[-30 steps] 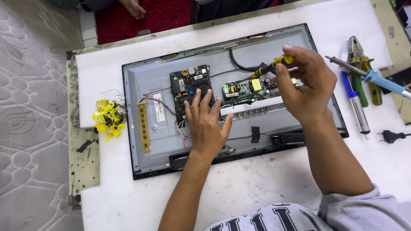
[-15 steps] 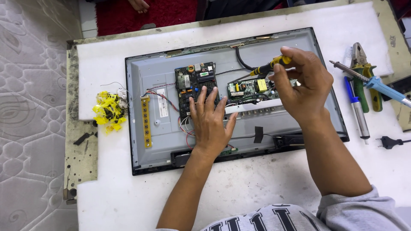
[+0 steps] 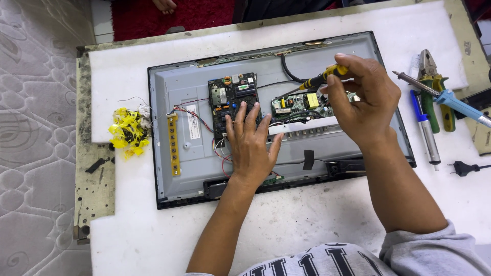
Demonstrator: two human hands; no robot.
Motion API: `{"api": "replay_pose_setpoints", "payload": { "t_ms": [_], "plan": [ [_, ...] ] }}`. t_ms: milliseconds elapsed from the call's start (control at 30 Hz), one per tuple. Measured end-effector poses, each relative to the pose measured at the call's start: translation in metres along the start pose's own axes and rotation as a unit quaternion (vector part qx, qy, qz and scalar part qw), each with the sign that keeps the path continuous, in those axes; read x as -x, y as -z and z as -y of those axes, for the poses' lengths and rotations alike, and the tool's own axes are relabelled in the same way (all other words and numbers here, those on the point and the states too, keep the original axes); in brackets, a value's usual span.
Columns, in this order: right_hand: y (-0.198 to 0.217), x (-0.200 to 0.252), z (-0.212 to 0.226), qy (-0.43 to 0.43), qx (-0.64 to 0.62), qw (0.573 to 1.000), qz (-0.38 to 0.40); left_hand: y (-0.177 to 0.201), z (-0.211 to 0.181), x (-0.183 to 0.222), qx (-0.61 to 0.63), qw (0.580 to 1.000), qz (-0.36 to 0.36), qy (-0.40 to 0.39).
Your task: Soldering wires to a circuit board and then installing the board into a television chassis using a screwdriver.
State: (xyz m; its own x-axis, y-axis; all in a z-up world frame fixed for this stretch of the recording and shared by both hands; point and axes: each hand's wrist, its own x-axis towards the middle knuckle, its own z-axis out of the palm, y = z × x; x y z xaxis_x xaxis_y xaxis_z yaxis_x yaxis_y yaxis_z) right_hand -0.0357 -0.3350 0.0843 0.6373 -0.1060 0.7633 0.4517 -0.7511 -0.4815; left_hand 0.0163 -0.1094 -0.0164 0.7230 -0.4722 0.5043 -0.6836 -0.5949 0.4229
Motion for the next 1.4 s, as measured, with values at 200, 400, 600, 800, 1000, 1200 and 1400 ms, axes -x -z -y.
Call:
{"api": "replay_pose_setpoints", "payload": {
  "t_ms": [200, 400, 600, 800, 1000, 1200, 1400],
  "plan": [
    [-0.001, -0.002, 0.003, 0.006, -0.002, 1.000, 0.000, 0.000, 0.000, 0.000, -0.001, 1.000, -0.002, -0.003],
    [-0.003, -0.004, 0.004, 0.008, 0.014, 1.000, 0.000, -0.002, 0.001, 0.001, -0.003, 1.000, -0.001, -0.002],
    [-0.002, -0.010, -0.001, -0.021, 0.016, 1.000, -0.006, -0.002, 0.001, 0.001, -0.005, 1.000, 0.000, -0.001],
    [-0.003, -0.023, -0.002, 0.007, 0.049, 0.998, 0.037, -0.003, 0.001, 0.001, -0.002, 1.000, -0.002, 0.001],
    [-0.047, -0.048, -0.006, 0.091, 0.077, 0.993, 0.021, -0.003, 0.001, 0.002, -0.006, 1.000, 0.010, 0.004],
    [-0.074, -0.059, -0.011, 0.109, 0.051, 0.993, -0.001, -0.001, 0.002, 0.001, 0.000, 1.000, 0.005, -0.001],
    [-0.055, -0.062, -0.007, 0.060, 0.024, 0.996, 0.056, -0.001, 0.001, 0.001, -0.016, 1.000, 0.011, -0.001]
  ]
}}
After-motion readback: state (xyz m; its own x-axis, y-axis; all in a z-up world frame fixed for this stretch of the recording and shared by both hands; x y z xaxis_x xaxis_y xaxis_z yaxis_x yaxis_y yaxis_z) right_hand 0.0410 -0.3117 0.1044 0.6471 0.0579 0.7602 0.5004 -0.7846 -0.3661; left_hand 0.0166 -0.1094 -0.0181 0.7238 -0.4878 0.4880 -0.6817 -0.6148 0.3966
